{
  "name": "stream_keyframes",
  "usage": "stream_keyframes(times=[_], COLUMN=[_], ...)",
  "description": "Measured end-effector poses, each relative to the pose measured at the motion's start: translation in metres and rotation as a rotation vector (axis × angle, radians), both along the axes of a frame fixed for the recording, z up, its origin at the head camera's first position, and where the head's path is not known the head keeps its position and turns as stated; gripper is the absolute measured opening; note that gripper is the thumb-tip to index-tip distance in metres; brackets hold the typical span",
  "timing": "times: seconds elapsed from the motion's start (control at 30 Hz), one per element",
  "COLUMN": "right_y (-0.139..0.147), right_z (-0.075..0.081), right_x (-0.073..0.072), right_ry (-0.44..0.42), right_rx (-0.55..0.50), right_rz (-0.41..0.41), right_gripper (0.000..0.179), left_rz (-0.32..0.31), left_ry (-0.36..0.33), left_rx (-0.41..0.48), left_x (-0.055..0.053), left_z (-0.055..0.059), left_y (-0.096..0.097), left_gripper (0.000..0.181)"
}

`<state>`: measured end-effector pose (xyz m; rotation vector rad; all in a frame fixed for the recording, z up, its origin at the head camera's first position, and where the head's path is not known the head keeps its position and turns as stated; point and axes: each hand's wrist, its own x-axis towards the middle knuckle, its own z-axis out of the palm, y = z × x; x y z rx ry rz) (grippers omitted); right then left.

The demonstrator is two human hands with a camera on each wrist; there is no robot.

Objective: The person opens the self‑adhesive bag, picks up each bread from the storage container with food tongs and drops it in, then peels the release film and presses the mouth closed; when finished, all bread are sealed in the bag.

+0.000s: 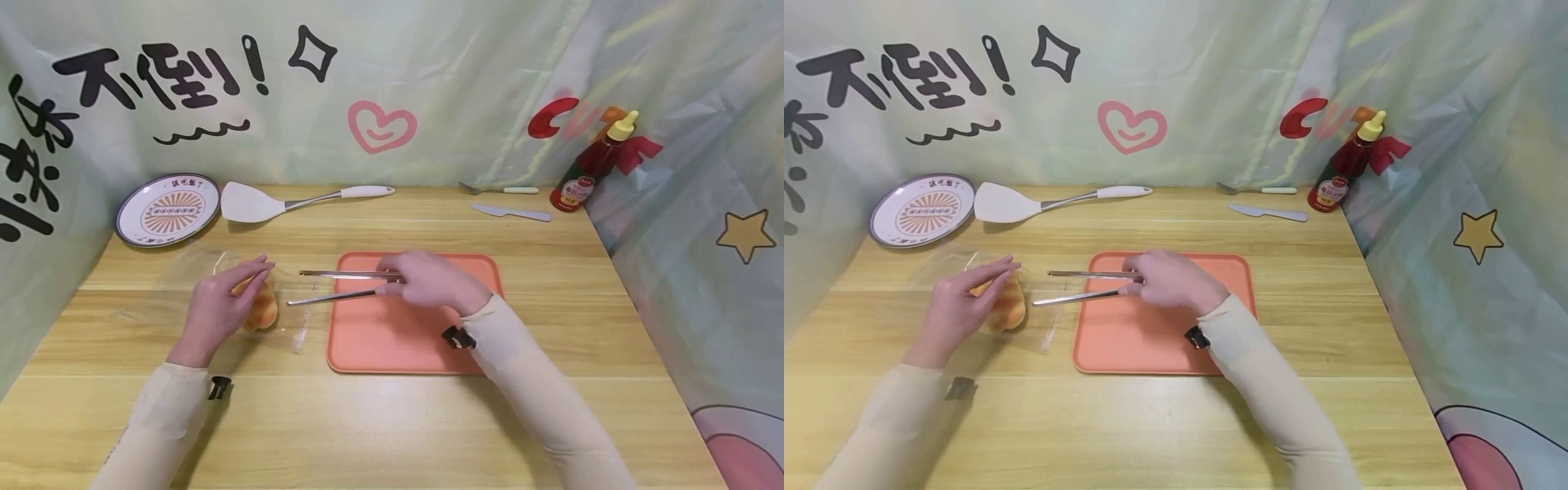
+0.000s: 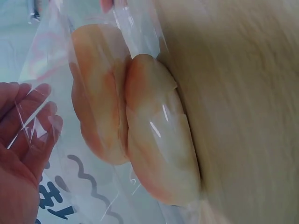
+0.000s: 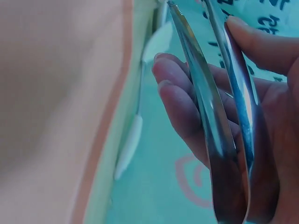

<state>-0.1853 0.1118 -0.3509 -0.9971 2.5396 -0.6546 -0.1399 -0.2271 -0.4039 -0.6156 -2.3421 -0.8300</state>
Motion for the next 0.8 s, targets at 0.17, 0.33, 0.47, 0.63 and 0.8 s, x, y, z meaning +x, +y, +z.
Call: stream_keyframes(times=[0.17,0.33,0.47,0.63,0.8], right_y=[0.021,0.042,0.058,0.079,0.101], right_z=[0.012,0.018,0.019,0.015,0.012], right_x=[0.004,0.007,0.01,0.013,0.018], right_ry=[-0.011,0.014,0.031,0.063,0.082], right_rx=[-0.028,-0.046,-0.065,-0.082,-0.093], right_rz=[-0.069,-0.106,-0.136,-0.18,-0.235], right_gripper=[0.031,0.029,0.034,0.028,0.024], left_rz=[0.013,0.018,0.006,0.002,-0.003], left_ry=[0.006,0.013,0.025,0.029,0.026], left_rx=[-0.002,-0.009,-0.016,-0.03,-0.036], left_x=[0.0,-0.001,-0.001,0.0,0.0], left_z=[0.002,0.003,0.002,0.001,0.0], left_y=[0.001,0.001,0.0,-0.001,-0.001], left_gripper=[0.024,0.025,0.026,0.027,0.027])
